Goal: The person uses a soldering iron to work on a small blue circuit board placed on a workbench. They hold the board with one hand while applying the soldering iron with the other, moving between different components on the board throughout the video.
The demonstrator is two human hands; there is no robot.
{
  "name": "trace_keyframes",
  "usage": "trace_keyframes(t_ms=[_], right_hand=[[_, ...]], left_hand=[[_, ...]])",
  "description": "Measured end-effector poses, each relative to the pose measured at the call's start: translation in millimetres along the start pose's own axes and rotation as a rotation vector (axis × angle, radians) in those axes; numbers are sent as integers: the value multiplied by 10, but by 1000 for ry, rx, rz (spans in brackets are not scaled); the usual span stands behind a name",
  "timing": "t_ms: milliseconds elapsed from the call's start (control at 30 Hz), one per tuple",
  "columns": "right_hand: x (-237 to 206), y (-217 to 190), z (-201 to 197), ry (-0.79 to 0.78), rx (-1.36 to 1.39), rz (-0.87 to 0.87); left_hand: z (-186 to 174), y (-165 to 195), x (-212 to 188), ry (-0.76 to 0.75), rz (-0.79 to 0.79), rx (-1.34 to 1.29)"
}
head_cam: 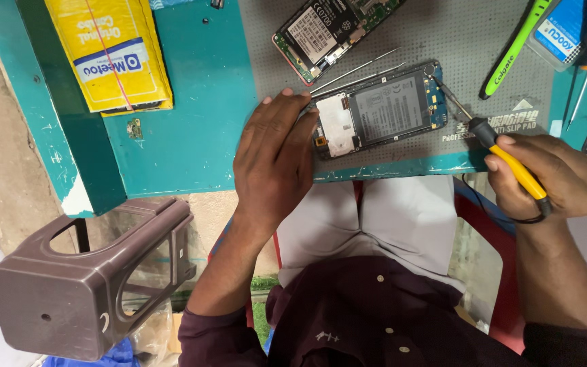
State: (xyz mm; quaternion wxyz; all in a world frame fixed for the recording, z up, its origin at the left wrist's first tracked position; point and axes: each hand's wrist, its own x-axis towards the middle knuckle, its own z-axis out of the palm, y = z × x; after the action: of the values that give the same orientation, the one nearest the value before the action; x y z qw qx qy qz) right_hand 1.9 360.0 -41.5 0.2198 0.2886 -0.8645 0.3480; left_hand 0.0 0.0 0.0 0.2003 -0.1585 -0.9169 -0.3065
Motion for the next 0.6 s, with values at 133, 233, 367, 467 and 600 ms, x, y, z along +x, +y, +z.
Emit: trace_keyframes(t_ms=[133,233,367,467,600], right_hand=[[-11,7,-27,-1,1,8],[36,65,-32,-18,5,-23],[80,102,-12,-15,6,-18],[100,143,-16,-17,-3,-19],[142,179,-18,-25,-4,-10]], left_hand=[[28,14,3,1,4,6],[51,5,37,1,3,7],[70,-37,92,-6,-2,3],[96,-39,125,-2,-2,3],[112,-67,190,3,0,-3]])
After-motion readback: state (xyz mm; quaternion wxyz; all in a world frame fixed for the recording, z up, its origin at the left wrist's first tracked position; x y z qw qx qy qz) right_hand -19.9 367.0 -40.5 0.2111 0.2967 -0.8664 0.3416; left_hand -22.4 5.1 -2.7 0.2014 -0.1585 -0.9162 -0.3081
